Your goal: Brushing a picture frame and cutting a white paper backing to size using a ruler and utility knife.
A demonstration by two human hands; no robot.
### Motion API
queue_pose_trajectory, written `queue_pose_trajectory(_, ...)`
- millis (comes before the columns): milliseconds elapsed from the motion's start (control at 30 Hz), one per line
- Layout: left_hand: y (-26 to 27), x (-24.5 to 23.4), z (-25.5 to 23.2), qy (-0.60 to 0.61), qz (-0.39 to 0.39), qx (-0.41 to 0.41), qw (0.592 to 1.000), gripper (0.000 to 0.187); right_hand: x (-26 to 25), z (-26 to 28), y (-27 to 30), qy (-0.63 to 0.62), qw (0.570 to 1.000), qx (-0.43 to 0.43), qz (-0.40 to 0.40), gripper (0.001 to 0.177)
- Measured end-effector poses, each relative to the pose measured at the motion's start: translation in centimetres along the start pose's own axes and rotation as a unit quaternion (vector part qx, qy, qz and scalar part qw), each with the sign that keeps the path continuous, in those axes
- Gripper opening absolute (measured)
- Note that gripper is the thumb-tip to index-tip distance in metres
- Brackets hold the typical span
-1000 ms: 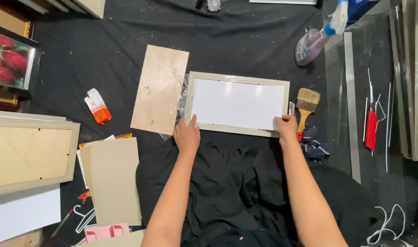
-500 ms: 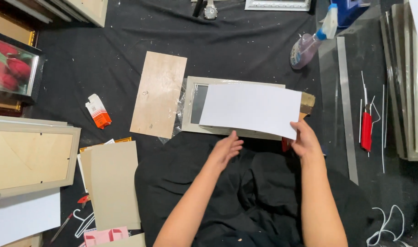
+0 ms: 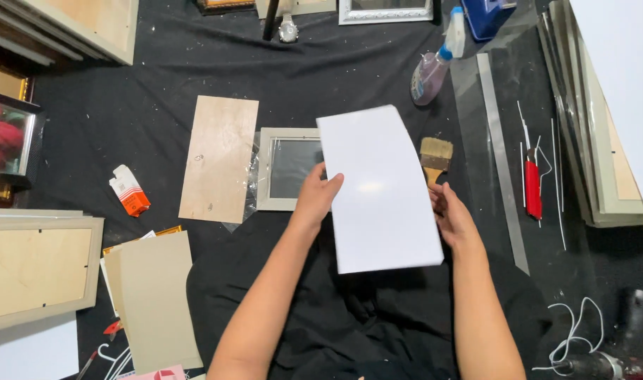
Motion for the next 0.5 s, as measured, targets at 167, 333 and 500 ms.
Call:
queue_pose_trajectory(167, -1.8, 2.1, -1.5, -0.247, 0.137, -0.013, 0.959, 0.048, 1.7, 1.3, 1.1, -0.062, 0.991, 0.000, 0.119, 0.050)
queue_pose_trajectory(333, -3.8, 6.7, -4.4, -0.445, 0.150, 0.078, 0.880, 0.049, -0.7, 3.5, 1.9, -0.102, 0.993, 0.004, 0.064, 0.028)
queue_pose_trajectory(500, -10.2, 13.9, -4.6, -0.581, 0.080, 0.204, 0.784, 0.025, -8.9, -0.3, -5.2, -0.206, 0.978, 0.011, -0.012, 0.015)
Point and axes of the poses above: each hand's wrist, its own y-axis away from the middle knuckle, its own x-axis out of the palm, z = x × y, the point moved 9 cm from there along -y, towards the middle knuckle, and after that the axes turned 3 degrees about z, right-handed, at the moved point
